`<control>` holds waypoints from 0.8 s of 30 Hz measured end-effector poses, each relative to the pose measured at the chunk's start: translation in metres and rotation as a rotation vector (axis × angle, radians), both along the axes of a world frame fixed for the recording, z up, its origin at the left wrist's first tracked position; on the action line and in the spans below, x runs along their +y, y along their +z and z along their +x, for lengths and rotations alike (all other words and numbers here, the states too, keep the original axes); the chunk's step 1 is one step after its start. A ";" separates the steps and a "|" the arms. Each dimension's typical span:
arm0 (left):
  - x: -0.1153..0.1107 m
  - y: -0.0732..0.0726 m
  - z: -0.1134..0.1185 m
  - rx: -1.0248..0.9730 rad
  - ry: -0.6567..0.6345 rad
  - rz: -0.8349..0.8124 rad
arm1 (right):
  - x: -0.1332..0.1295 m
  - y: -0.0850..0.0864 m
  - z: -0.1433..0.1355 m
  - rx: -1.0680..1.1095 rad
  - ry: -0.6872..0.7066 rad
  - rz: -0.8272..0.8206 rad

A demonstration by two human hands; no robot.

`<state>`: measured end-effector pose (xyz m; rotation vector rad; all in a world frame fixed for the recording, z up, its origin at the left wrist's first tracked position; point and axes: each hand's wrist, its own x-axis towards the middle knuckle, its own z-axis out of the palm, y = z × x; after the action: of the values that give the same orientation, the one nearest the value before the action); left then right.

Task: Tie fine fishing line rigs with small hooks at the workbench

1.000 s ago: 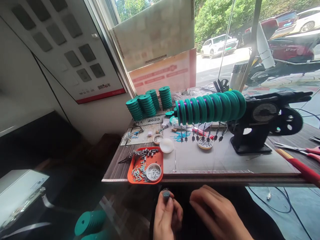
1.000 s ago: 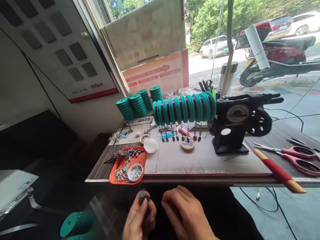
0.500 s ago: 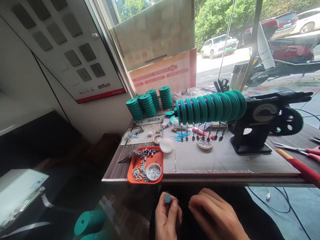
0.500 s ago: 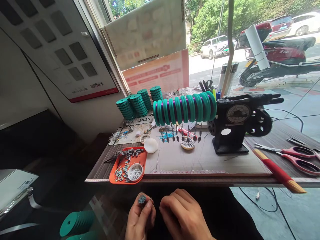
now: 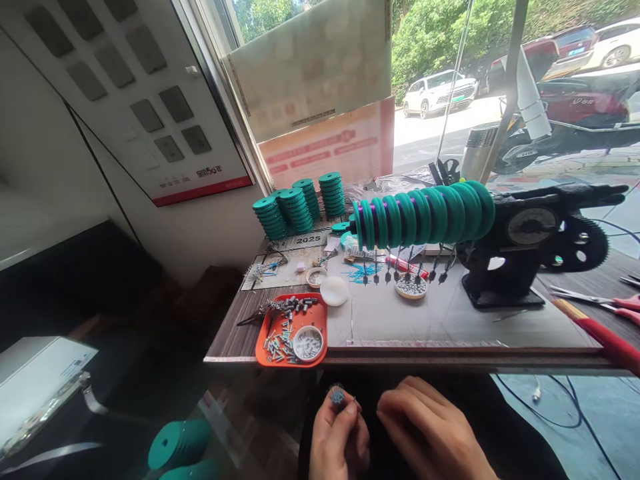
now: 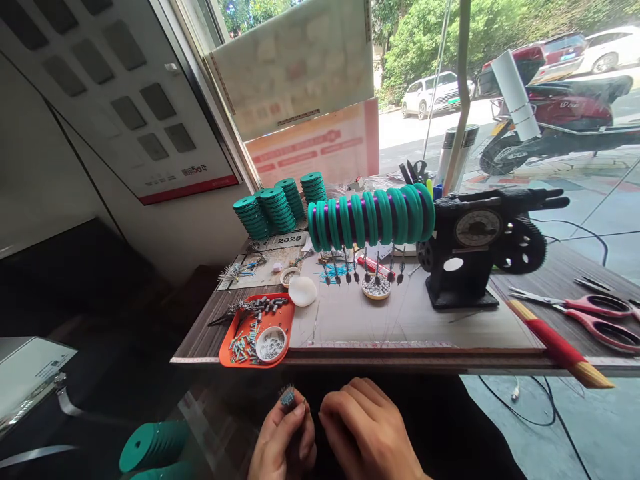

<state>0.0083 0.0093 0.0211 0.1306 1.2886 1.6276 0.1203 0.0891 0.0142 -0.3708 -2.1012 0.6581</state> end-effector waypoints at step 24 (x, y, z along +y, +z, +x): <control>-0.001 0.003 0.002 0.358 0.068 0.106 | 0.000 0.011 -0.011 -0.131 -0.089 0.402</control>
<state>0.0102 0.0085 0.0244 0.4646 1.4865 1.7861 0.1094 0.0893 0.0248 -0.2831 -2.2622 0.1531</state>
